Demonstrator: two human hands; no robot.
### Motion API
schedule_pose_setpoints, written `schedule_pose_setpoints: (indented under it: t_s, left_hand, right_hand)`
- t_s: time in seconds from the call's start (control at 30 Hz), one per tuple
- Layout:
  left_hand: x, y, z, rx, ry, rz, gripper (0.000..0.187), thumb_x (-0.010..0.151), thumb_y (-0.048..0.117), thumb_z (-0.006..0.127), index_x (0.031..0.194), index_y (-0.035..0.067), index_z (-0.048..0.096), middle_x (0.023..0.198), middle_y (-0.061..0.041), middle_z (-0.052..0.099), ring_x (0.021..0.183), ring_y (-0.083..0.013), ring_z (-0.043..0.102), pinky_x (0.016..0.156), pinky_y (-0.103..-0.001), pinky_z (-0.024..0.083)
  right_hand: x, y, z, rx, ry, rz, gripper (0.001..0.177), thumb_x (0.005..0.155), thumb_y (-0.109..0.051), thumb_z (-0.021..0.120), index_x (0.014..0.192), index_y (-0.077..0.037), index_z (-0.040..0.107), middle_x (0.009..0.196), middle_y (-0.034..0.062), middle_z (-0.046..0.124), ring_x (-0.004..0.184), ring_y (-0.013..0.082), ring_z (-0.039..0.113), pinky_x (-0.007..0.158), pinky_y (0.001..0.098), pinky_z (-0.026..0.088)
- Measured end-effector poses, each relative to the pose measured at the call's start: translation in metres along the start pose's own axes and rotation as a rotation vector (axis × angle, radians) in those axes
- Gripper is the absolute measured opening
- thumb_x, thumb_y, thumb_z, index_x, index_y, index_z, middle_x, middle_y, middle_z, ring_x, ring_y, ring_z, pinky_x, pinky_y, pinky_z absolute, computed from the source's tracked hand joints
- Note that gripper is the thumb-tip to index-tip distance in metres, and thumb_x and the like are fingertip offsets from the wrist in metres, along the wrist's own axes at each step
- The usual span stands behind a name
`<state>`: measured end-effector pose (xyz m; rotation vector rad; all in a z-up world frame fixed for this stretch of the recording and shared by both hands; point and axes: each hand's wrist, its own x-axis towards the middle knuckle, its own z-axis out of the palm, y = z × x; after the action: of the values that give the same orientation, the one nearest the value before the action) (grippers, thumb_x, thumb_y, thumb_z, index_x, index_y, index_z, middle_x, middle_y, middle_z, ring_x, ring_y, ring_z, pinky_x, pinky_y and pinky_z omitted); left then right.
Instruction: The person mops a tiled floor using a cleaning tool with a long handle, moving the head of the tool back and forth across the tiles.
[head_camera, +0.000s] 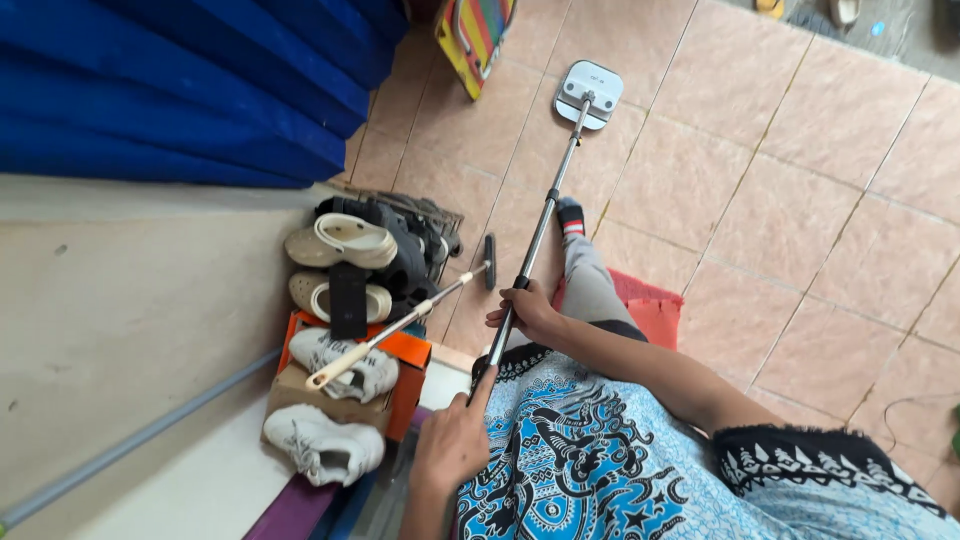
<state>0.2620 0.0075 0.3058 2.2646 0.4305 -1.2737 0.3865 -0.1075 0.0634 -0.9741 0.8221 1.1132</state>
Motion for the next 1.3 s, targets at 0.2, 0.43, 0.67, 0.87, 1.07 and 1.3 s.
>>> schedule_pose_setpoints:
  t_s: [0.2, 0.43, 0.67, 0.87, 1.07, 1.3]
  left_hand:
    - [-0.033, 0.003, 0.030, 0.117, 0.181, -0.166, 0.087, 0.084, 0.012, 0.062, 0.162, 0.020, 0.023, 0.107, -0.016, 0.068, 0.083, -0.0336, 0.075, 0.071, -0.045, 0.062]
    - [0.028, -0.011, 0.053, -0.095, 0.655, -0.036, 0.047, 0.090, 0.031, 0.070, 0.135, 0.018, 0.064, 0.078, -0.012, 0.074, 0.072, -0.0282, 0.078, 0.062, -0.041, 0.062]
    - [0.132, -0.002, 0.062, -0.195, 0.712, 0.059, 0.046, 0.090, 0.029, 0.070, 0.134, 0.018, 0.068, 0.069, -0.013, 0.068, 0.064, -0.0325, 0.071, 0.060, -0.046, 0.057]
    - [0.210, 0.030, 0.011, -0.211, 0.557, 0.015, 0.048, 0.094, 0.030, 0.067, 0.141, 0.019, 0.063, 0.070, -0.016, 0.070, 0.068, -0.0323, 0.073, 0.065, -0.045, 0.055]
    - [0.246, 0.047, -0.054, -0.276, 0.627, 0.075, 0.044, 0.096, 0.037, 0.065, 0.136, 0.018, 0.065, 0.093, -0.016, 0.077, 0.076, -0.0294, 0.076, 0.073, -0.041, 0.060]
    - [0.260, 0.093, -0.082, -0.228, 0.261, -0.268, 0.054, 0.092, 0.057, 0.058, 0.116, 0.011, 0.071, 0.097, -0.022, 0.074, 0.093, -0.0418, 0.071, 0.081, -0.051, 0.056]
  right_hand:
    - [-0.008, 0.014, 0.013, -0.008, 0.040, -0.040, 0.021, 0.097, -0.006, 0.057, 0.107, 0.001, 0.040, 0.087, 0.0152, 0.054, 0.071, 0.0336, 0.070, 0.067, 0.0503, 0.066]
    - [0.009, -0.018, -0.009, -0.091, 0.022, -0.029, 0.038, 0.095, -0.010, 0.064, 0.127, -0.001, 0.045, 0.092, 0.0139, 0.060, 0.073, 0.0266, 0.069, 0.069, 0.0460, 0.065]
    - [0.003, -0.078, -0.068, -0.104, 0.103, -0.035, 0.054, 0.093, -0.015, 0.057, 0.146, -0.010, 0.048, 0.102, 0.0094, 0.062, 0.085, 0.0259, 0.068, 0.074, 0.0433, 0.061]
    - [0.014, -0.151, -0.119, -0.043, 0.150, -0.115, 0.052, 0.094, -0.012, 0.053, 0.145, -0.006, 0.051, 0.098, 0.0094, 0.060, 0.088, 0.0236, 0.068, 0.076, 0.0398, 0.061]
    - [0.056, -0.217, -0.150, -0.050, 0.195, -0.063, 0.046, 0.099, -0.022, 0.050, 0.142, -0.004, 0.051, 0.099, 0.0103, 0.060, 0.091, 0.0258, 0.067, 0.077, 0.0401, 0.059]
    - [0.138, -0.290, -0.165, -0.419, 0.117, -0.045, 0.046, 0.098, -0.021, 0.054, 0.141, -0.007, 0.052, 0.093, 0.0150, 0.065, 0.081, 0.0301, 0.071, 0.066, 0.0424, 0.061]
